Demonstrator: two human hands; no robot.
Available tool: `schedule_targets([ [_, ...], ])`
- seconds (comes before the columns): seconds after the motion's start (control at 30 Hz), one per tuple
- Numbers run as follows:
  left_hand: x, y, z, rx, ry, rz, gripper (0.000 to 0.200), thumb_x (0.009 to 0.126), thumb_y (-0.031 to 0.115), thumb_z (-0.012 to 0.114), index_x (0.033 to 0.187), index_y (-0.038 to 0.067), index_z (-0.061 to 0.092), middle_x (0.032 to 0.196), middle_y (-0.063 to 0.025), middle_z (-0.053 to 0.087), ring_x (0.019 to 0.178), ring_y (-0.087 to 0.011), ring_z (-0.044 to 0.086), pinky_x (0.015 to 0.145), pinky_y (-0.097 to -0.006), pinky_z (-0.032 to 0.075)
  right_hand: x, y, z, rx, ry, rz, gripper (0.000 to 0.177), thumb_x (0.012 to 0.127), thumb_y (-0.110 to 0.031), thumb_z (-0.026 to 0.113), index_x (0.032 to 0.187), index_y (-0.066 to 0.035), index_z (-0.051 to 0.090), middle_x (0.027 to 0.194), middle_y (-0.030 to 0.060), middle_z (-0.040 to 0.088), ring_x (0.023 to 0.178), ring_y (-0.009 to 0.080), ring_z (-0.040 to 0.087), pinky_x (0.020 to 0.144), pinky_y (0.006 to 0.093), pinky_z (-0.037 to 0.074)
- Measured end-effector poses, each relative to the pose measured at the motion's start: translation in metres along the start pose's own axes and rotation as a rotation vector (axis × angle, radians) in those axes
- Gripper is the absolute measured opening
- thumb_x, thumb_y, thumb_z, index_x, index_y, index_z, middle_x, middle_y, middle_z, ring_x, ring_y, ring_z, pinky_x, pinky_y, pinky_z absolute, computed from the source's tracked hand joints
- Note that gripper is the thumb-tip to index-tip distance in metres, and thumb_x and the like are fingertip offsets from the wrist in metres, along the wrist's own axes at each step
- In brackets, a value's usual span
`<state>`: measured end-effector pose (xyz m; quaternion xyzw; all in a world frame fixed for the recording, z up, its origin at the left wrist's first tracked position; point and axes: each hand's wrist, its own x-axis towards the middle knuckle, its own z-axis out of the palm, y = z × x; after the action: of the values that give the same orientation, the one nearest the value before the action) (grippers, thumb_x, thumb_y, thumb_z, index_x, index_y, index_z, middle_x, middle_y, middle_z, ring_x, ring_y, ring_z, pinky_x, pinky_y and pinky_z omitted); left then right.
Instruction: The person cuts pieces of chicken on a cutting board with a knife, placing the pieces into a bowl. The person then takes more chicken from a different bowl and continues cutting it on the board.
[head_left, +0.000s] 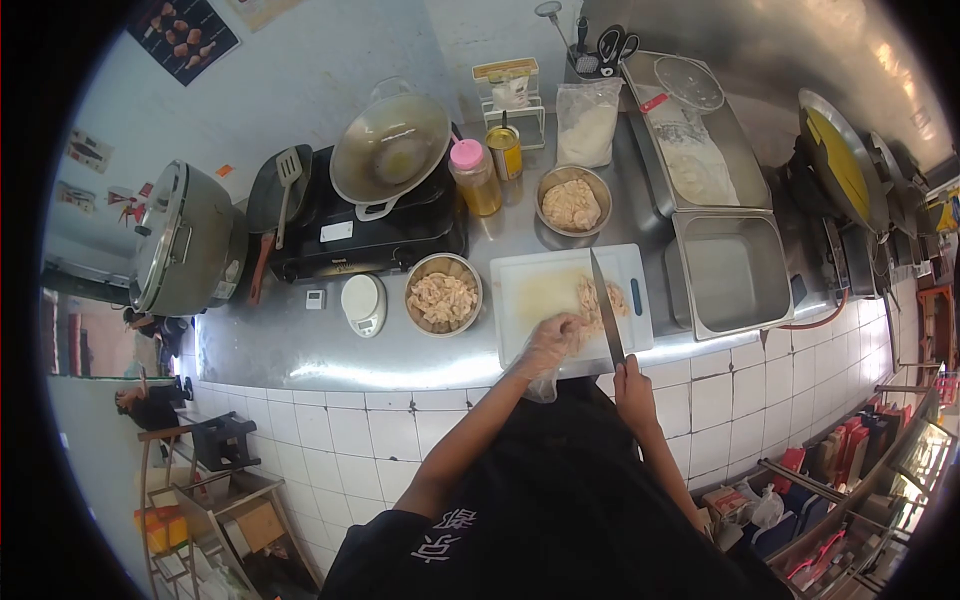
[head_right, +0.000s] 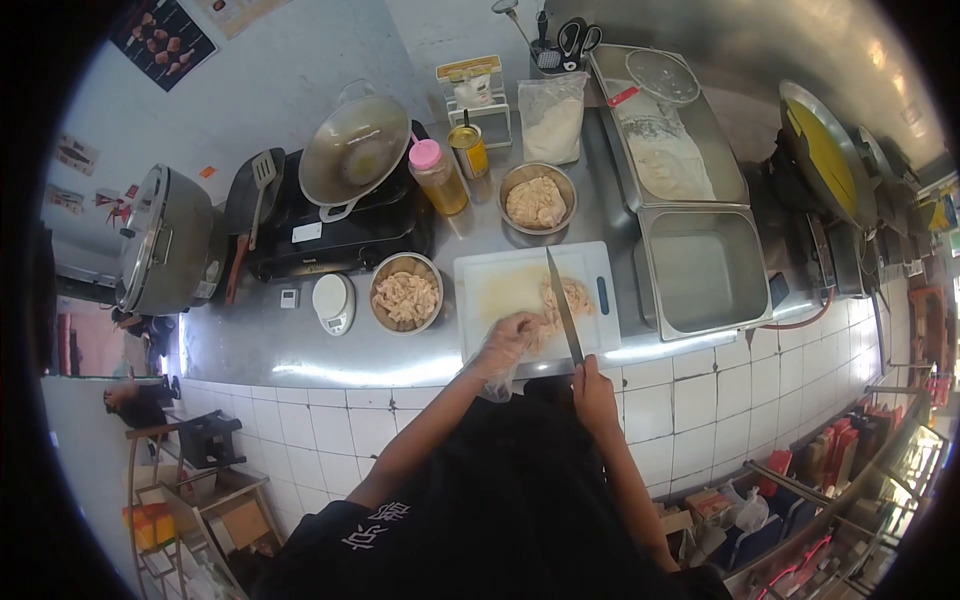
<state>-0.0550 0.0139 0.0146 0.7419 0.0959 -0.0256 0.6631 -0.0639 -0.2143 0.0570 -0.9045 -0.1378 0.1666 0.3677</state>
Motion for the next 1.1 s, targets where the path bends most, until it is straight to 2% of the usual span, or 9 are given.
schedule_targets([
  [0.1,0.015,-0.047,0.009,-0.021,0.121,0.033,0.021,0.103,0.018,0.055,0.106,0.005,0.071,0.09,-0.0048,0.068,0.083,-0.0124,0.06,0.08,-0.0308,0.051,0.004,-0.001,0.002,-0.046,-0.054,-0.024,0.019,0.105,-0.021,0.047,0.11,-0.003,0.045,0.073,0.0297,0.063,0.072,0.0532,0.062,0.064,0.0636,0.046],
  [0.2,0.009,-0.066,0.009,0.1,0.244,0.139,0.023,0.104,0.021,0.053,0.104,0.005,0.069,0.09,-0.0078,0.07,0.085,-0.0185,0.065,0.084,-0.0334,0.052,0.006,0.008,0.019,-0.179,-0.131,-0.01,0.022,0.106,-0.025,0.045,0.112,-0.004,0.044,0.072,0.0301,0.064,0.073,0.0541,0.063,0.066,0.0655,0.046],
  [0.3,0.004,-0.074,-0.004,0.206,0.323,0.099,0.023,0.103,0.021,0.053,0.105,0.004,0.067,0.093,-0.0129,0.072,0.089,-0.0277,0.069,0.086,-0.0378,0.053,0.005,0.023,0.046,-0.222,-0.143,0.03,0.023,0.106,-0.027,0.045,0.114,-0.005,0.044,0.072,0.0312,0.064,0.072,0.0549,0.063,0.067,0.0665,0.047],
  [0.4,-0.003,-0.071,-0.02,0.23,0.333,-0.085,0.015,0.1,0.014,0.058,0.106,0.003,0.067,0.098,-0.0161,0.072,0.094,-0.0278,0.069,0.087,-0.0367,0.052,0.006,0.023,0.047,-0.227,-0.138,0.037,0.023,0.105,-0.027,0.045,0.115,-0.005,0.043,0.072,0.0319,0.064,0.073,0.0552,0.063,0.068,0.0671,0.047],
  [0.6,-0.023,-0.065,-0.044,0.54,0.453,0.078,0.02,0.099,0.021,0.058,0.108,0.005,0.067,0.097,-0.0175,0.068,0.093,-0.0397,0.064,0.084,-0.0477,0.051,0.006,0.024,0.05,-0.226,-0.138,0.025,0.022,0.105,-0.025,0.045,0.115,-0.005,0.043,0.071,0.032,0.064,0.072,0.0548,0.063,0.067,0.0668,0.047],
  [0.7,-0.042,-0.033,-0.048,0.784,0.601,0.152,0.019,0.097,0.021,0.058,0.107,0.007,0.067,0.104,-0.0149,0.066,0.093,-0.0367,0.063,0.082,-0.0483,0.051,0.005,0.021,0.045,-0.182,-0.151,0.01,0.022,0.105,-0.024,0.045,0.114,-0.004,0.043,0.071,0.0319,0.063,0.071,0.0548,0.063,0.066,0.0663,0.047],
  [0.8,-0.054,-0.031,-0.044,1.117,0.248,0.096,0.024,0.094,0.022,0.062,0.114,0.013,0.067,0.112,-0.0154,0.064,0.105,-0.0329,0.061,0.085,-0.0457,0.05,0.0,0.013,0.03,-0.161,-0.171,0.017,0.021,0.105,-0.023,0.046,0.112,-0.004,0.043,0.071,0.0316,0.063,0.072,0.0547,0.063,0.066,0.0662,0.046],
  [0.9,-0.056,-0.024,-0.034,1.083,0.096,0.341,0.024,0.092,0.022,0.061,0.112,0.012,0.067,0.108,-0.0145,0.065,0.102,-0.0298,0.062,0.084,-0.0418,0.05,-0.015,0.009,0.013,-0.18,-0.223,0.043,0.02,0.103,-0.022,0.047,0.111,-0.005,0.043,0.075,0.032,0.065,0.076,0.0547,0.064,0.068,0.0666,0.047],
  [1.1,-0.021,-0.035,-0.012,1.083,-0.066,0.353,0.019,0.095,0.017,0.052,0.104,0.006,0.064,0.103,-0.0119,0.065,0.098,-0.0297,0.063,0.086,-0.0423,0.051,-0.041,0.03,0.009,-0.265,-0.301,0.064,0.018,0.101,-0.02,0.05,0.109,-0.005,0.043,0.075,0.031,0.065,0.075,0.054,0.064,0.067,0.0664,0.047],
])
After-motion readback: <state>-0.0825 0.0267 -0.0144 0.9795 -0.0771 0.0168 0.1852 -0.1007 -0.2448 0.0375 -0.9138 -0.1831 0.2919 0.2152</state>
